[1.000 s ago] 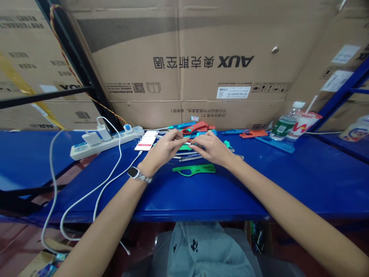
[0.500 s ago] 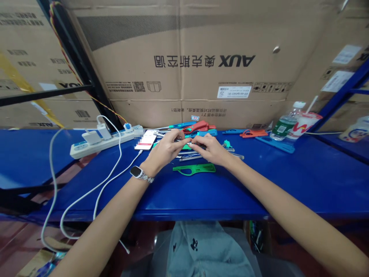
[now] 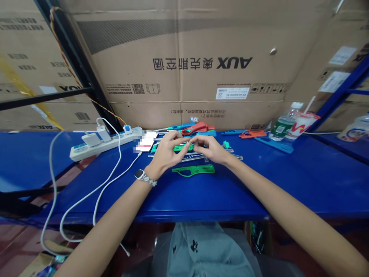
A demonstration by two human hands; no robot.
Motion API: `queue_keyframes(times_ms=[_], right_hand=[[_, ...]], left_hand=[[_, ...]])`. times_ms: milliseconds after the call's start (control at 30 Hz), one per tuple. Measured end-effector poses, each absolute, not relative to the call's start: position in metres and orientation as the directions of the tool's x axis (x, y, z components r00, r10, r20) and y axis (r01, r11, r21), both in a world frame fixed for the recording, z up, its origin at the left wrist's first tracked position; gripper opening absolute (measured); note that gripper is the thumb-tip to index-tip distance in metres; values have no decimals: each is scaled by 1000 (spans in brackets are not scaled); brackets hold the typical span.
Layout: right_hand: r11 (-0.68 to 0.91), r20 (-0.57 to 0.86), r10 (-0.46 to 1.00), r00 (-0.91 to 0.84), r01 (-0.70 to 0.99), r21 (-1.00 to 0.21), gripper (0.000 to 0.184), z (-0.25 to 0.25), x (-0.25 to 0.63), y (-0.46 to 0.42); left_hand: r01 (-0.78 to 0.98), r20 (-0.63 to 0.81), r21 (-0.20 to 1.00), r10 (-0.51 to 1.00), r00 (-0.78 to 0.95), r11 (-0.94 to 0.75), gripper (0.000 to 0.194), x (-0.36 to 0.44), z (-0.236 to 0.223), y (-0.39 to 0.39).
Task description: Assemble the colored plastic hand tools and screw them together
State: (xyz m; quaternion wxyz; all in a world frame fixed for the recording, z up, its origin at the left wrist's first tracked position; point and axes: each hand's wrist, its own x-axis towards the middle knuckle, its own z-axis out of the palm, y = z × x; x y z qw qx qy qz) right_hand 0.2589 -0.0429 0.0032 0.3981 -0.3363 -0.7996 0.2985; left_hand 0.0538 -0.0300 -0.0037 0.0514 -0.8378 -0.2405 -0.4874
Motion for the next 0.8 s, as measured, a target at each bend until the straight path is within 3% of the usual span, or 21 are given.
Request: queue_keyframes(times_ms=[133,267,367,500,800], right_hand=[[593,436,748,-500,210,-777,37,1,270,-45],[625,436,754,-492,330,-707,52,-7,283,-56],[590,386,805,-450,538,-602,45,-14,285,-65],[542,300,840,-451,691,-479,18,-19,279,-67],[550,396,835,-382,542,-636,17,-13,285,-69]], left_hand=[[429,867,185,352,354,-884,18,53,-5,-27],[438,852,190,369,371,-879,18,51,-5,-28],[447,829,186,384,407,-875,19,52,-5,-31],[459,816,150,371,442,-876,23,52,-5,-32],[490,722,145,431,542,-860,25,35,1,-51]])
